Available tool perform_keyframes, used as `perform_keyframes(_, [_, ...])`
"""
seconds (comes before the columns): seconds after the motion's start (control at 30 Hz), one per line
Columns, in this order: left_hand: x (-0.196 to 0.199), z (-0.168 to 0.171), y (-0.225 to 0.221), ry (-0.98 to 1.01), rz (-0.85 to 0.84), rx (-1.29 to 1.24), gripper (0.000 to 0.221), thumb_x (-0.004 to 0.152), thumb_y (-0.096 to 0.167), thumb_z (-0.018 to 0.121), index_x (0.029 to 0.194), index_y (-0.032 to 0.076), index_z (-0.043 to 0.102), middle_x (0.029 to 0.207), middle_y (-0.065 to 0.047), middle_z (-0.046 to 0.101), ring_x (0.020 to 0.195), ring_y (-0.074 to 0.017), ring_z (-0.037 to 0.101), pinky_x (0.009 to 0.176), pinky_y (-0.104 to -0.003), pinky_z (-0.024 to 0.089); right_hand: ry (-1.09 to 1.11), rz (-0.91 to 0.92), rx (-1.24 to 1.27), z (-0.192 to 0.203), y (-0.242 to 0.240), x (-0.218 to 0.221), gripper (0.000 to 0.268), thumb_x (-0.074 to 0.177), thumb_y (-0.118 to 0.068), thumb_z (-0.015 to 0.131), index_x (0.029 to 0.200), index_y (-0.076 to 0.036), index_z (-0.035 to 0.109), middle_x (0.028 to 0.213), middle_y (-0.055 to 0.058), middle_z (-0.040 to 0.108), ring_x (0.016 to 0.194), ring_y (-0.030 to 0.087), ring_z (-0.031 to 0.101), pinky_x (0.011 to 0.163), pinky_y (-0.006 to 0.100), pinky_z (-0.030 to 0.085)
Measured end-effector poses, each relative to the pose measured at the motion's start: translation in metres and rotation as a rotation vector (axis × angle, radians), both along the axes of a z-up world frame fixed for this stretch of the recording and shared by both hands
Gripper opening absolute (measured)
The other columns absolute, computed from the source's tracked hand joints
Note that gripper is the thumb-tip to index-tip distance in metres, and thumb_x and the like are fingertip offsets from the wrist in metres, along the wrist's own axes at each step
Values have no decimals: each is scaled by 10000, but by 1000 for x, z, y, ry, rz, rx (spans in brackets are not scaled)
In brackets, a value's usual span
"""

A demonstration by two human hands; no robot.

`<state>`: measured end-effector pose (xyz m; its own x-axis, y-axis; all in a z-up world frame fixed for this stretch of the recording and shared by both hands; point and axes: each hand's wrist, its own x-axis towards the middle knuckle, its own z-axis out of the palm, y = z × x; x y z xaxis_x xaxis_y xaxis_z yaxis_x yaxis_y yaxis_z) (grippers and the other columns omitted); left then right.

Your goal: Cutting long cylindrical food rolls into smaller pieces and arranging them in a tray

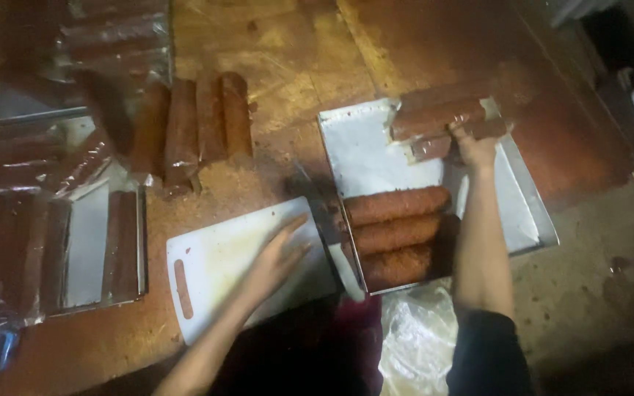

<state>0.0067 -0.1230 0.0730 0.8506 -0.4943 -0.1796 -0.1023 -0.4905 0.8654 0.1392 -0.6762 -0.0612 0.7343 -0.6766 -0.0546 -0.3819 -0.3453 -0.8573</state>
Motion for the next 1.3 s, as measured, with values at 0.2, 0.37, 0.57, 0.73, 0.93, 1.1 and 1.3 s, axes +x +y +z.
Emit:
perform_keyframes(0.2, [-53,-23,111,-26,359,-137,440,946,246,658,1361,102,625,1394,-43,686,1327,-142,597,1185,-308,378,-62,-541,279,21,34,12,1344,616,-309,954,1625,-152,81,1174,59,757,972,138,725,823,310,619])
perform_keyframes(0.37, [-52,-60,117,-263,279,-244,334,950,120,671,1279,64,665,1328,-86,716,1192,-187,698,1073,-307,507,-463,-151,316,168,164,-53,693,674,-175,709,1321,-180,460,1047,40,616,887,143,628,757,310,557])
perform_keyframes(0.57, [-40,9,26,88,-12,-666,633,1081,109,496,1593,-77,172,1510,-440,354,1370,-590,416,1142,-640,379,-174,466,36,250,379,-163,646,1031,-286,577,1519,105,414,1525,385,416,1441,536,343,1221,612,248])
perform_keyframes(0.73, [-84,-30,70,401,471,-920,587,993,217,663,1506,9,468,1450,-180,575,1310,-317,588,1108,-425,473,-103,672,238,125,466,-223,564,830,45,670,1383,7,566,1153,248,586,950,364,561,828,452,464])
perform_keyframes(0.93, [-108,21,112,645,895,-795,798,965,487,646,1549,-10,424,1579,-262,429,1444,-341,444,1212,-455,357,270,813,301,123,541,-261,486,1023,-335,511,1383,-36,641,1371,248,655,1334,358,595,1157,475,423])
perform_keyframes(1.1, [-91,-73,127,1004,1057,-885,1087,826,802,652,1527,-10,474,1524,-251,514,1355,-393,557,1109,-507,471,449,746,275,140,549,-256,440,993,-345,599,1285,-34,706,569,179,700,544,285,753,539,350,594])
perform_keyframes(1.3, [-110,-9,127,525,767,-624,617,1119,413,341,1646,118,211,1730,-81,142,1590,-240,145,1330,-351,-9,323,757,69,126,534,-250,417,950,-283,563,1188,-12,771,1042,252,773,1065,399,732,912,515,557])
